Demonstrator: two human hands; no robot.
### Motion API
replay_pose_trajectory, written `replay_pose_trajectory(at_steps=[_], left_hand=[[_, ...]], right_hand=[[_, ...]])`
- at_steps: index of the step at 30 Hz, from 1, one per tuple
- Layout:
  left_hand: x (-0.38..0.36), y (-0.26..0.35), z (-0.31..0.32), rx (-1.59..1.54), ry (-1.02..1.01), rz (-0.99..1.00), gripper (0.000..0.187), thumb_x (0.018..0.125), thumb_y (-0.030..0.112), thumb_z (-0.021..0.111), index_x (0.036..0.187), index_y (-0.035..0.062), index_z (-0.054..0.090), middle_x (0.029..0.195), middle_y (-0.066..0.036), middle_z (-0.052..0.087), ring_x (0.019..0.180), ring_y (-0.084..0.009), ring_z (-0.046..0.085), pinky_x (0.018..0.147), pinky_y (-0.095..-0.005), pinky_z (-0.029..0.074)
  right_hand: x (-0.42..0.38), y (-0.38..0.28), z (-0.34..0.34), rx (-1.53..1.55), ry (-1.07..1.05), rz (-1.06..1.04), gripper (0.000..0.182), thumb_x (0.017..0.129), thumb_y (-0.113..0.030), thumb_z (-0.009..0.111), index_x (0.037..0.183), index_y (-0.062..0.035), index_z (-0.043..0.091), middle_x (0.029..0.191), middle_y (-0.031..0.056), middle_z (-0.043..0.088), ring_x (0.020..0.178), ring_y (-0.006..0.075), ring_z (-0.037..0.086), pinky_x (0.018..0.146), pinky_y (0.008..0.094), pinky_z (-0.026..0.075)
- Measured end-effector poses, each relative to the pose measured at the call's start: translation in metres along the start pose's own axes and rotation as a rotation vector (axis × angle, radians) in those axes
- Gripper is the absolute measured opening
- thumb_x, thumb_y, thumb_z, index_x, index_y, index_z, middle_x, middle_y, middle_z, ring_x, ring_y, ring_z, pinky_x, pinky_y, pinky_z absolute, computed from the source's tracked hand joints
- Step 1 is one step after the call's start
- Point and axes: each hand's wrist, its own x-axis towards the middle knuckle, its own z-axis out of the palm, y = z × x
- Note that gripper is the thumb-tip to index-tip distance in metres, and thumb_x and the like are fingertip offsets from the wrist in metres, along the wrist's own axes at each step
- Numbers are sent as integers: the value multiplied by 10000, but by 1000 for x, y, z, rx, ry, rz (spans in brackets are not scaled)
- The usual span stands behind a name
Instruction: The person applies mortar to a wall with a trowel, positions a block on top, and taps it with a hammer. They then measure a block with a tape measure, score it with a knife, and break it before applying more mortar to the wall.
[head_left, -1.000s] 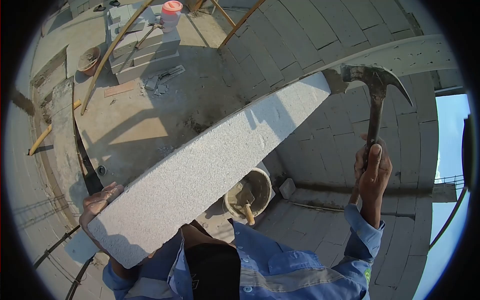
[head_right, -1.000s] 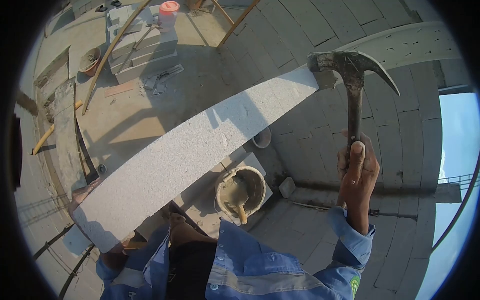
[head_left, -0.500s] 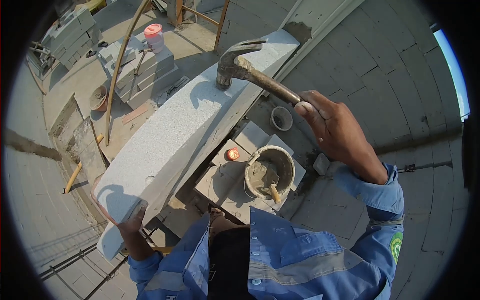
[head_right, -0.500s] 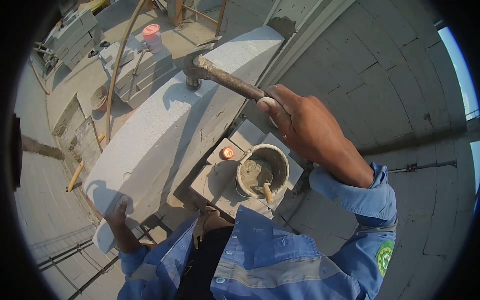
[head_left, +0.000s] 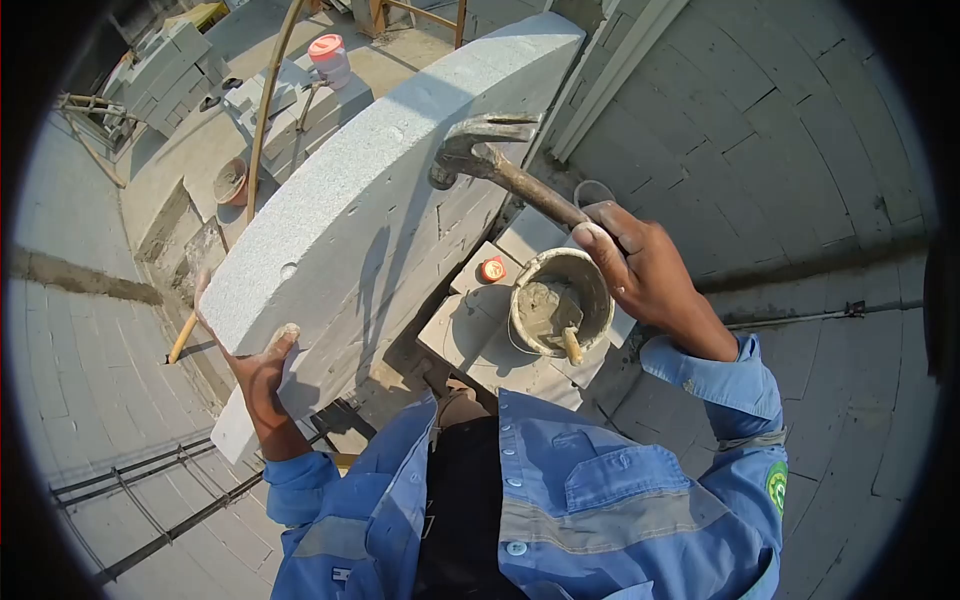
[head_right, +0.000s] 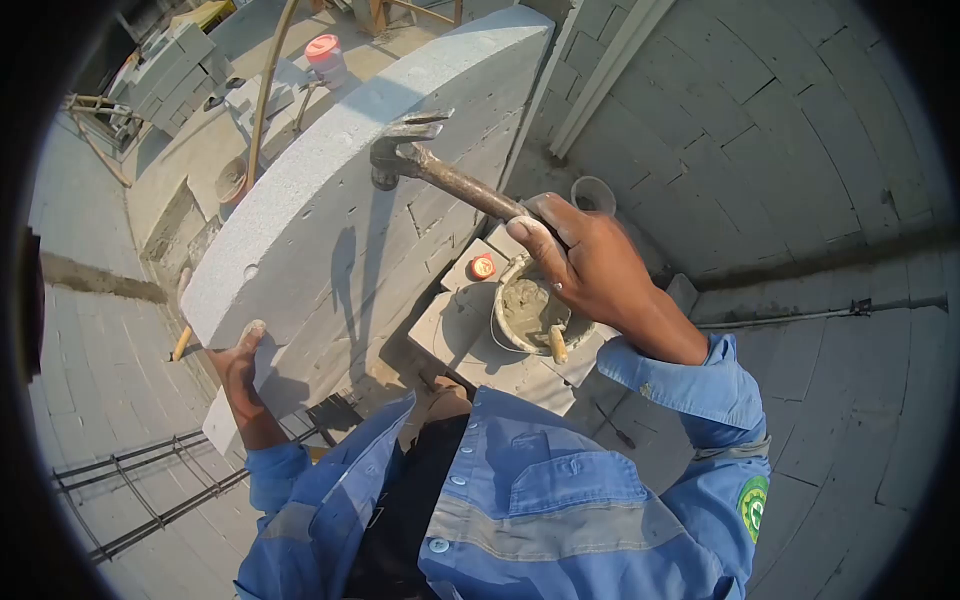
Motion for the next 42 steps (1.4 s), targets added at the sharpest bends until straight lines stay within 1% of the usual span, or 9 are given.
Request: replay_pose_trajectory(at_steps=[3, 8, 11, 18, 20, 25, 29, 35, 42], left_hand=[[-6, 18, 1, 135, -93, -199, 853, 558, 222, 916, 1271, -36, 526, 1159, -168, 629, 1038, -322, 598, 922, -396, 478], [-8, -11, 14, 685, -158, 362, 641, 647, 295, 867, 1136, -38, 619, 1065, -203, 667, 961, -322, 633, 883, -381, 479], [-12, 2, 23, 554, -195, 223, 632, 633, 346, 878, 1083, -31, 644, 1049, -197, 679, 949, -332, 640, 871, -388, 484], [-6, -14, 20, 691, -258, 70, 733, 643, 459, 845, 1153, -14, 615, 1115, -230, 647, 1042, -384, 600, 938, -411, 459], [-7, -23, 23, 698, -247, 295, 766, 667, 468, 826, 1222, 1, 580, 1212, -247, 598, 1115, -402, 560, 972, -427, 441], [-8, -14, 25, 694, -279, 300, 792, 692, 508, 800, 1235, -17, 561, 1237, -267, 572, 1147, -421, 538, 985, -432, 429], [-6, -29, 24, 718, -282, 285, 795, 708, 529, 782, 1282, 27, 556, 1311, -266, 524, 1228, -427, 469, 1039, -438, 380], [-2, -33, 22, 732, -339, 331, 736, 745, 536, 746, 1265, 41, 581, 1313, -248, 531, 1225, -420, 468, 1036, -437, 376], [-1, -36, 25, 809, -362, 329, 700, 754, 534, 734, 1230, 37, 604, 1227, -232, 599, 1174, -402, 514, 1028, -432, 382]], right_hand=[[-70, 35, 36, 170, -106, 177, 343, 943, -332, 616, 1032, -1, 634, 741, 212, 639, 644, 356, 630, 618, 413, 478], [-235, 105, 143, 63, -431, 667, 438, 921, -479, 577, 1102, -82, 610, 788, 221, 664, 759, 404, 662, 687, 495, 496], [-268, 105, 163, -28, -544, 797, 438, 938, -447, 573, 1102, -42, 603, 802, 239, 648, 749, 409, 637, 703, 486, 486], [-167, 67, 102, 62, -315, 424, 291, 959, -336, 569, 1085, -74, 580, 732, 233, 638, 725, 456, 634, 622, 489, 479], [-114, 44, 65, 64, -191, 186, 258, 953, -269, 585, 1084, -46, 589, 744, 234, 644, 705, 446, 638, 603, 452, 485], [2, -52, -13, 118, 162, -300, 289, 959, -212, 587, 1127, 23, 595, 775, 129, 618, 649, 179, 588, 638, 306, 475], [47, -89, -10, 121, 157, -267, 436, 1007, -379, 508, 1145, 23, 606, 825, 103, 613, 710, 173, 554, 657, 335, 453], [67, -83, 27, -221, -109, -163, 374, 990, -370, 530, 1050, -12, 616, 566, 167, 565, 512, 304, 580, 529, 424, 433], [55, -85, 29, -230, -74, -185, 357, 962, -372, 574, 1040, -29, 631, 571, 148, 580, 528, 303, 607, 524, 414, 453]])
